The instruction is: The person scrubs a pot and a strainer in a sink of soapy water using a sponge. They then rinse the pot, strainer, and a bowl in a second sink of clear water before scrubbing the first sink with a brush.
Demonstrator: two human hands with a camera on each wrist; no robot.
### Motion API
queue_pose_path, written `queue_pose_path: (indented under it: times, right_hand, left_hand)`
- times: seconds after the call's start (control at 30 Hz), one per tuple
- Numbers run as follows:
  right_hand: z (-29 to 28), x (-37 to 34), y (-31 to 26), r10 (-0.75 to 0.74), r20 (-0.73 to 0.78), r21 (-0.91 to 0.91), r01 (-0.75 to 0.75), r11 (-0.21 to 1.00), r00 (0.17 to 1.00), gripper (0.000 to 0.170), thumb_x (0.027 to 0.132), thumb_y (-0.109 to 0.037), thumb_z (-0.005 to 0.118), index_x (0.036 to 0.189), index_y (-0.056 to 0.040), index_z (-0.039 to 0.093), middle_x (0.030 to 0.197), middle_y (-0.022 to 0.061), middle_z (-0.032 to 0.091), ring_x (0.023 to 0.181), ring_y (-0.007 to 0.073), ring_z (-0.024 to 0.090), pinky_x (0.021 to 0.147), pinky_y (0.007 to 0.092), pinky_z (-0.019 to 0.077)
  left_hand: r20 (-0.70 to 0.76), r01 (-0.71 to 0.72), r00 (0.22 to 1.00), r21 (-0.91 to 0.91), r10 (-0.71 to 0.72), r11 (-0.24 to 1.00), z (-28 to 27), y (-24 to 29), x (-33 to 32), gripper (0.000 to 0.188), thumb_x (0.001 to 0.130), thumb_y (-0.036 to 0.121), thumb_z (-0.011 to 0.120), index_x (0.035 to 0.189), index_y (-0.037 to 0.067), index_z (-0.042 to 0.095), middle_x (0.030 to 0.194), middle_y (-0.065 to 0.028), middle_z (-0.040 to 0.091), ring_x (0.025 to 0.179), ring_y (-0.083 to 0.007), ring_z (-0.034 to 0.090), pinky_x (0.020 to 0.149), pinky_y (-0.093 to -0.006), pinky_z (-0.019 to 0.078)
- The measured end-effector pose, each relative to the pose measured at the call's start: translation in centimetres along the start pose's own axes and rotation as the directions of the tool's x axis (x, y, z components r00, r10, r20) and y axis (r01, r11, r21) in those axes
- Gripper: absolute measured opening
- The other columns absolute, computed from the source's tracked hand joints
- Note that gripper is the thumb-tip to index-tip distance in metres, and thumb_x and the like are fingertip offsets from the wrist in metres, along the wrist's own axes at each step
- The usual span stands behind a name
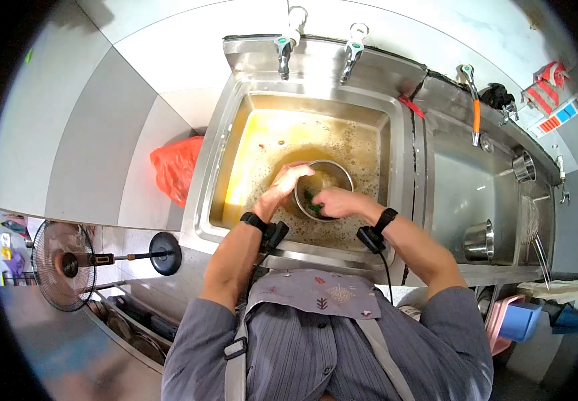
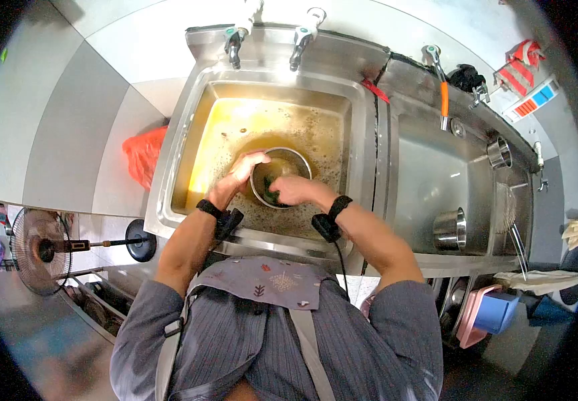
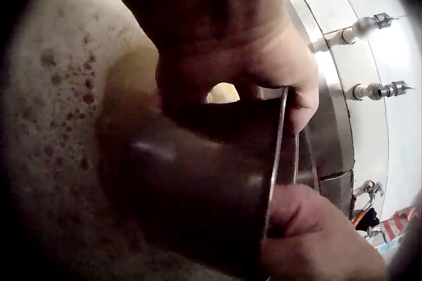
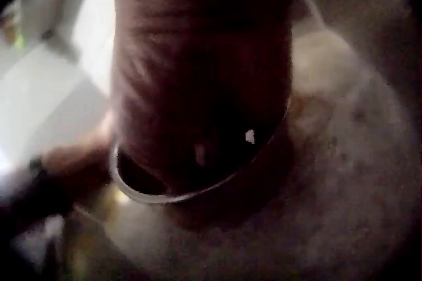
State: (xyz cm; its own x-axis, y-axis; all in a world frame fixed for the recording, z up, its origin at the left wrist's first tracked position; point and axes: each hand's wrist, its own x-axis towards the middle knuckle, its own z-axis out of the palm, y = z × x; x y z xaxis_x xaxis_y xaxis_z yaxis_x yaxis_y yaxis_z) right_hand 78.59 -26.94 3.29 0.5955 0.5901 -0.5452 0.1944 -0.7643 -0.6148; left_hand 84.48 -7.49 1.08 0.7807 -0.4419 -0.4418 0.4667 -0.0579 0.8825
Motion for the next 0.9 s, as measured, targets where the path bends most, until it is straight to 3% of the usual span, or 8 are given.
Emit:
queue_pose_path:
  times: [0.1,0.13,0.27,0.37,0.53,0.7,0.77,0.9]
  right_hand:
    - [-0.8,-1.3,-1.8,0.124,-0.018,-0.579,-0.111,0.808,0.992,0.024,0.085,-0.015,0.062,0.102,-0.0030,0.075,0.121,0.0171,0.069,0.114,0.0376,0.063,0.094,0.0487,0.0462]
    - [0.4,-2.0,-1.2,-0.240,-0.316,-0.771,-0.101,0.629,0.918,0.023,0.088,-0.015,0.059,0.097,-0.0014,0.074,0.107,0.0176,0.072,0.103,0.0377,0.068,0.088,0.0459,0.0501]
    - [-0.1,-2.2,-2.8,-0.212,-0.443,-0.637,-0.140,0.758,0.871,0.021,0.088,-0.013,0.059,0.097,-0.0015,0.075,0.105,0.0186,0.071,0.105,0.0418,0.067,0.092,0.0480,0.0509]
    - [-0.5,-1.3,-2.1,0.087,-0.135,-0.566,-0.149,0.811,0.987,0.022,0.088,-0.010,0.059,0.103,-0.0020,0.073,0.114,0.0201,0.069,0.116,0.0379,0.063,0.098,0.0468,0.0512]
    - [1.3,1.1,-0.6,-0.298,-0.212,-0.378,0.203,0.903,0.931,0.026,0.088,-0.006,0.058,0.111,-0.0019,0.068,0.114,0.0178,0.070,0.120,0.0295,0.062,0.103,0.0405,0.0503]
    - [1.0,1.7,0.0,-0.300,-0.098,-0.771,0.118,0.626,0.949,0.038,0.095,-0.017,0.054,0.132,-0.0099,0.063,0.133,0.0152,0.062,0.123,0.0288,0.061,0.109,0.0436,0.0440]
    - [2.5,3.5,2.5,-0.465,-0.388,-0.822,-0.070,0.566,0.796,0.043,0.095,-0.018,0.055,0.137,-0.0100,0.062,0.135,0.0141,0.062,0.120,0.0291,0.061,0.106,0.0474,0.0436]
    - [-0.8,1.8,-1.2,0.058,-0.269,-0.739,-0.245,0.628,0.961,0.048,0.094,-0.019,0.056,0.140,-0.0030,0.058,0.132,0.0189,0.065,0.115,0.0376,0.064,0.094,0.0504,0.0499]
  left_hand:
    - [0.000,0.054,0.999,-0.014,-0.054,0.998,0.0,0.1,-0.3,0.070,0.079,0.037,0.071,0.137,-0.002,0.062,0.138,-0.0199,0.062,0.125,-0.0306,0.056,0.106,-0.0443,0.0438]
    - [-0.005,0.074,0.997,-0.034,-0.074,0.997,0.0,0.2,-0.1,0.069,0.079,0.037,0.071,0.136,-0.001,0.062,0.137,-0.0196,0.063,0.125,-0.0304,0.057,0.104,-0.0443,0.0450]
    - [0.007,0.113,0.994,-0.181,-0.113,0.977,-1.1,-0.3,0.3,0.069,0.078,0.038,0.071,0.135,0.000,0.064,0.137,-0.0197,0.063,0.122,-0.0306,0.058,0.102,-0.0455,0.0472]
    - [-0.045,0.004,0.999,-0.041,-0.006,0.999,-1.5,-0.9,0.7,0.065,0.078,0.040,0.071,0.129,-0.001,0.067,0.132,-0.0199,0.065,0.119,-0.0318,0.060,0.103,-0.0460,0.0467]
    - [-0.048,0.040,0.998,0.065,-0.037,0.997,-0.6,-0.7,0.6,0.053,0.080,0.042,0.070,0.117,0.003,0.071,0.120,-0.0158,0.067,0.108,-0.0296,0.060,0.096,-0.0455,0.0471]
    - [-0.037,0.044,0.999,0.209,-0.037,0.977,-0.2,0.5,-0.1,0.050,0.081,0.042,0.067,0.113,0.004,0.073,0.114,-0.0133,0.068,0.103,-0.0266,0.060,0.091,-0.0441,0.0481]
    - [-0.059,0.038,0.998,0.168,-0.028,0.985,0.1,0.7,0.0,0.056,0.080,0.040,0.068,0.120,0.002,0.071,0.120,-0.0167,0.068,0.107,-0.0288,0.061,0.094,-0.0447,0.0486]
    - [-0.057,-0.042,0.997,0.055,0.045,0.998,0.7,1.5,-0.8,0.069,0.078,0.034,0.067,0.135,-0.004,0.062,0.130,-0.0233,0.065,0.118,-0.0329,0.061,0.103,-0.0437,0.0485]
